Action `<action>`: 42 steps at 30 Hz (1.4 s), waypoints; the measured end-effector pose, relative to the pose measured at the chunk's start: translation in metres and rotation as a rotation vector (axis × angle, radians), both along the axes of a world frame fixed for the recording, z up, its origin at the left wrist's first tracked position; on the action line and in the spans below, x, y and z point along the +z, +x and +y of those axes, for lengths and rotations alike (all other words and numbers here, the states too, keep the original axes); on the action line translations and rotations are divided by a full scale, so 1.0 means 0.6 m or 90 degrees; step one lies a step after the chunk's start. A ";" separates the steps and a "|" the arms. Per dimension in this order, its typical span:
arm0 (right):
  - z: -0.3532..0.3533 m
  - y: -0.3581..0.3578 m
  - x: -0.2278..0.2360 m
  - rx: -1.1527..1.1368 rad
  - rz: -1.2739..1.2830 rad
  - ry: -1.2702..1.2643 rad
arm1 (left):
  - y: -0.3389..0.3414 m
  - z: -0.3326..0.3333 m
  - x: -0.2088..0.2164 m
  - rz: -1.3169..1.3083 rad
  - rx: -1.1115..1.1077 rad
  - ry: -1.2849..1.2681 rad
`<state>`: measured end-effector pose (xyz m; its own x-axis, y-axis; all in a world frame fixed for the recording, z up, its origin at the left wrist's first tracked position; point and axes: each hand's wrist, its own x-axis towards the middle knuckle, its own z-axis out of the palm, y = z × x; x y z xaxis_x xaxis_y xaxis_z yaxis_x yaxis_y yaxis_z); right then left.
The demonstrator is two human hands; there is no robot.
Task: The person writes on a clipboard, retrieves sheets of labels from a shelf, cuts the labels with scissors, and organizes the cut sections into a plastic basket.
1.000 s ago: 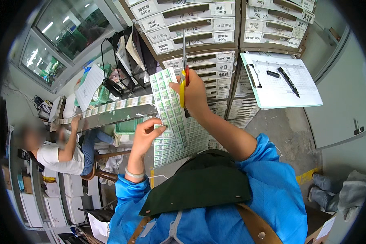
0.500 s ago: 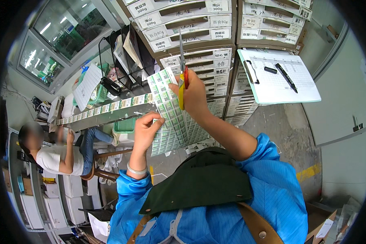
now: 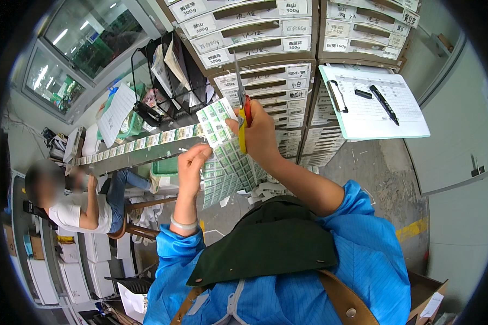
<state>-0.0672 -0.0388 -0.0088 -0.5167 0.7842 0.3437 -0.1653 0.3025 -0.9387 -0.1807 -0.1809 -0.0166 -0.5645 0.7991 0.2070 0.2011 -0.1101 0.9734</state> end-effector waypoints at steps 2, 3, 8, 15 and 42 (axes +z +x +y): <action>-0.007 -0.002 0.001 0.003 -0.019 -0.004 | 0.002 0.005 0.002 -0.028 0.019 0.013; -0.010 -0.002 0.004 0.005 -0.027 -0.003 | -0.002 0.007 -0.001 -0.010 0.013 0.010; -0.006 -0.003 -0.010 0.012 -0.026 -0.016 | -0.006 0.009 0.002 -0.037 0.056 -0.004; -0.004 -0.003 -0.029 0.040 -0.024 0.011 | -0.022 0.020 -0.013 -0.001 0.092 -0.009; 0.076 0.494 -0.038 -0.433 0.200 -0.099 | -0.077 -0.023 0.135 0.372 0.095 0.165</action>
<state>0.2294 0.0067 -0.0314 0.2009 0.9460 0.2546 -0.2556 0.3015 -0.9186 -0.2270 -0.1949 0.0643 -0.4020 0.6038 0.6883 0.7202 -0.2557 0.6449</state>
